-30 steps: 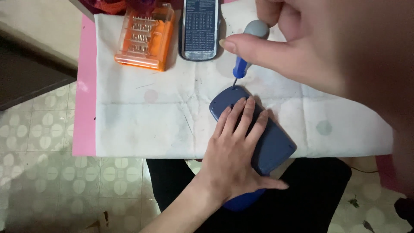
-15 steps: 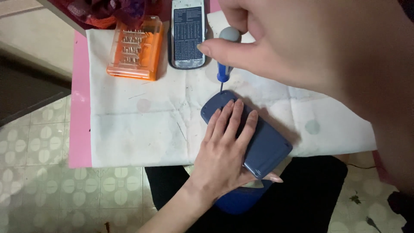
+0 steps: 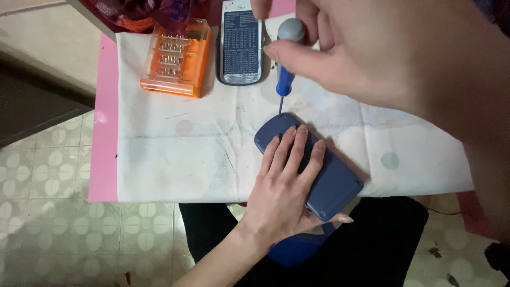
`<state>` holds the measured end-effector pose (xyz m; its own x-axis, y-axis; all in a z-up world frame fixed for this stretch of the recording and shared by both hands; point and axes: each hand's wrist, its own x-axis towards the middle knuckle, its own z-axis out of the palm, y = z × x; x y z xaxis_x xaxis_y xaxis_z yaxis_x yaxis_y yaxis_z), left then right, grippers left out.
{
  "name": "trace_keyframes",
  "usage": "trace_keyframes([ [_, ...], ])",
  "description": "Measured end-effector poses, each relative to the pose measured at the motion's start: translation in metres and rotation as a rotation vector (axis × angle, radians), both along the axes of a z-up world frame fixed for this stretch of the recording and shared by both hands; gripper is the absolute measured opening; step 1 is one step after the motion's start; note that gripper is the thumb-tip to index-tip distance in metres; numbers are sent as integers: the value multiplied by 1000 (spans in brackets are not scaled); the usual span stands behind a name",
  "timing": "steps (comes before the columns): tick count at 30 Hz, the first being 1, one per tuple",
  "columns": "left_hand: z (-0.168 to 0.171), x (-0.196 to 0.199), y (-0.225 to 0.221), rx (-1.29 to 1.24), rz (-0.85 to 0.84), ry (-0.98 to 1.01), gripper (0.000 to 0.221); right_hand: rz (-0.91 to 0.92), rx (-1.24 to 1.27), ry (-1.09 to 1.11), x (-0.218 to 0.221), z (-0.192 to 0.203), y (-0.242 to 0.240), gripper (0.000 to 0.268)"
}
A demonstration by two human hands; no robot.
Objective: Disassembling the plastic casing of an electronic device using a screwdriver and prying tools.
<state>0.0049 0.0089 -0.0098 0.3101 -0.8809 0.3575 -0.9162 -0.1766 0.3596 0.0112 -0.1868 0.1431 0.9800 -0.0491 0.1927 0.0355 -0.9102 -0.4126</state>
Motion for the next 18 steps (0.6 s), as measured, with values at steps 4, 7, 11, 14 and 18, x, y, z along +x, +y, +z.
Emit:
trace_keyframes([
  [4, 0, 2, 0, 10, -8, -10, 109, 91, -12, -35, 8, -3, -1, 14],
  [7, -2, 0, 1, -2, -4, -11, 107, 106, 140, -61, 6, -35, -17, 40],
  [11, -3, 1, 1, 18, -10, 8, 105, 40, 35, 9, 3, -25, -23, 38],
  [14, -3, 2, 1, 7, -14, -8, 105, -86, -141, 198, 7, -7, -9, 46],
  [18, -5, 1, 1, 16, -5, -6, 106, -51, -623, 8, 7, -7, 5, 63],
])
